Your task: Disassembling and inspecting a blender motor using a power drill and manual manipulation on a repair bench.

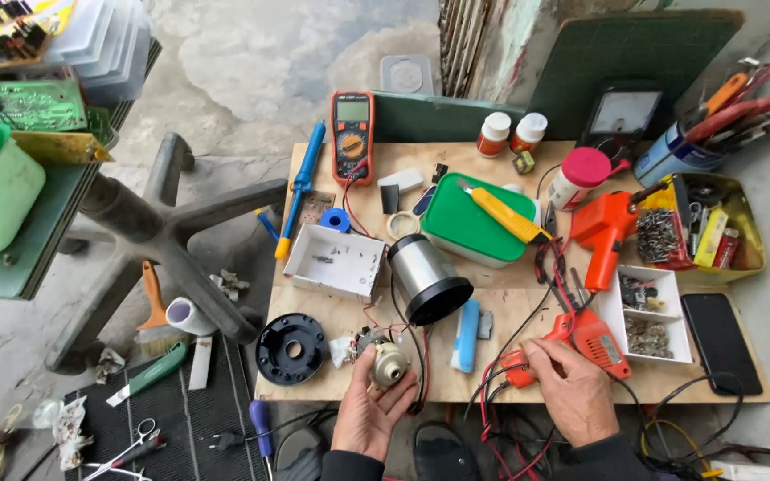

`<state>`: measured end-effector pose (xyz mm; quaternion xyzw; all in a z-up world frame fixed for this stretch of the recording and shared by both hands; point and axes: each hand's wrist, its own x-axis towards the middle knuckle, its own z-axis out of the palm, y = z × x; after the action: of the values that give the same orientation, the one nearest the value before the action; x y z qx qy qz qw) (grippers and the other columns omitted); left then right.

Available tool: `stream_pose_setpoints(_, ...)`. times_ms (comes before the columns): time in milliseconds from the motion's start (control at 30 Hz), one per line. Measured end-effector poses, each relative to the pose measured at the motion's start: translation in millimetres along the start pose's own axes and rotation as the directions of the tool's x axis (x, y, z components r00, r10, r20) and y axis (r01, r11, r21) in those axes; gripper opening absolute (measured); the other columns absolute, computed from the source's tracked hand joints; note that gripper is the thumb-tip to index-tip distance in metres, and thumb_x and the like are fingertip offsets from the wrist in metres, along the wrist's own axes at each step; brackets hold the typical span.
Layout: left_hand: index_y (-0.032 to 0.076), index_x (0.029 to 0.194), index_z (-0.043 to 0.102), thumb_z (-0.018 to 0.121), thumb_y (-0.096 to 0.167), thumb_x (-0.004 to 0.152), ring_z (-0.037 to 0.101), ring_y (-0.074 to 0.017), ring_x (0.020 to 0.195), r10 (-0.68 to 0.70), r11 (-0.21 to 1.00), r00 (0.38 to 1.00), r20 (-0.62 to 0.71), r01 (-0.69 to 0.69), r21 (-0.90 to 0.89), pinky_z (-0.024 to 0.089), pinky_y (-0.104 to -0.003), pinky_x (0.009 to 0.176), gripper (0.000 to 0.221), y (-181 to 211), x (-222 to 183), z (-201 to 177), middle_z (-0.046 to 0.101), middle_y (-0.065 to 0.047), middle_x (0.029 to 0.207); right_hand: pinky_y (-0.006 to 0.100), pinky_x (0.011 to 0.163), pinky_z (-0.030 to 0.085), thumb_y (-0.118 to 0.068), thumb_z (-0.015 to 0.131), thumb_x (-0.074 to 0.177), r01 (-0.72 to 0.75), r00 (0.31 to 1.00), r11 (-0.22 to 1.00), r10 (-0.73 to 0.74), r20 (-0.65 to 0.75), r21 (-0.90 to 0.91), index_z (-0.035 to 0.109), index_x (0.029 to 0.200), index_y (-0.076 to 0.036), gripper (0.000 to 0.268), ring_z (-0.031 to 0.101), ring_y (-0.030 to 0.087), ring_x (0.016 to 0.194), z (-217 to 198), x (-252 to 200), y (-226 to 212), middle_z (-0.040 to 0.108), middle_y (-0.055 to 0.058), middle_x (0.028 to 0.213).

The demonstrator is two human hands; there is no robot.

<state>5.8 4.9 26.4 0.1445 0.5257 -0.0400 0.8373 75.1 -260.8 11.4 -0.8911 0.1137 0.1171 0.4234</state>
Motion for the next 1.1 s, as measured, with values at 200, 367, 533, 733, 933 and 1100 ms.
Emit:
stream_pose_setpoints(200, 0.014, 0.163, 0.056, 0.075, 0.037, 0.093, 0.075, -0.0431, 0.119, 0.037, 0.994, 0.998, -0.056, -0.03, 0.109, 0.059, -0.056, 0.117, 0.077, -4.1, 4.4, -5.4, 0.071, -0.026, 0.146, 0.035, 0.068, 0.055, -0.026, 0.071, 0.109, 0.013, 1.0, 0.998, -0.012, -0.011, 0.065, 0.084, 0.126, -0.012, 0.026, 0.069, 0.021, 0.066, -15.8, 11.2, -42.3, 0.081, 0.013, 0.077)
stream_pose_setpoints(367, 0.013, 0.156, 0.066, 0.078, 0.037, 0.094, 0.078, -0.0404, 0.111, 0.048, 0.994, 0.997, -0.052, -0.043, 0.102, 0.06, -0.051, 0.106, 0.068, -15.5, 35.7, -20.4, 0.077, -0.019, 0.141, 0.031, 0.075, 0.055, -0.033, 0.064, 0.117, 0.106, 0.994, 0.994, -0.106, -0.037, -0.003, 0.09, 0.1, -0.002, 0.044, 0.071, 0.02, 0.063, -9.8, 31.6, -52.1, 0.08, 0.01, 0.072)
stream_pose_setpoints(533, 0.022, 0.129, 0.076, 0.079, 0.048, 0.087, 0.082, -0.0202, 0.082, 0.113, 0.968, 0.992, 0.053, -0.122, 0.221, 0.055, -0.029, 0.078, 0.05, -30.0, 63.3, -31.0, 0.084, -0.002, 0.105, 0.034, 0.109, 0.052, -0.012, 0.072, 0.101, 0.535, 0.844, 0.837, -0.526, 0.103, -0.113, 0.07, 0.154, -0.013, 0.054, 0.074, 0.018, 0.117, 5.6, 35.0, -89.1, 0.075, 0.003, 0.149)
stream_pose_setpoints(733, 0.027, 0.162, 0.06, 0.084, 0.064, 0.087, 0.083, -0.0218, 0.106, 0.034, 0.961, 0.985, 0.169, -0.079, 0.266, 0.065, -0.042, 0.104, 0.087, -17.6, 51.8, -48.2, 0.078, -0.006, 0.144, 0.036, 0.11, 0.055, -0.002, 0.069, 0.103, 0.638, 0.743, 0.768, -0.633, 0.217, 0.055, 0.063, 0.156, 0.004, 0.054, 0.075, 0.024, 0.115, 46.7, 7.8, -147.3, 0.074, 0.017, 0.143)
stream_pose_setpoints(933, 0.03, 0.158, 0.064, 0.084, 0.067, 0.086, 0.082, -0.0191, 0.106, -0.007, 0.966, 0.978, 0.209, -0.047, 0.255, 0.062, -0.043, 0.11, 0.083, -14.3, 53.4, -54.9, 0.079, 0.0, 0.14, 0.036, 0.099, 0.059, -0.004, 0.066, 0.107, 0.559, 0.788, 0.826, -0.557, 0.263, 0.077, 0.065, 0.155, 0.001, 0.048, 0.079, 0.027, 0.101, 66.5, -15.2, -160.6, 0.077, 0.014, 0.139)
stream_pose_setpoints(1100, 0.03, 0.164, 0.055, 0.086, 0.066, 0.087, 0.081, -0.023, 0.111, 0.005, 0.964, 0.968, 0.249, -0.071, 0.257, 0.069, -0.044, 0.104, 0.09, -18.5, 62.6, -59.4, 0.073, -0.005, 0.151, 0.039, 0.095, 0.059, -0.007, 0.063, 0.111, 0.454, 0.839, 0.89, -0.445, 0.312, 0.05, 0.07, 0.15, 0.002, 0.041, 0.079, 0.03, 0.093, 65.2, -15.9, -144.0, 0.08, 0.015, 0.132)
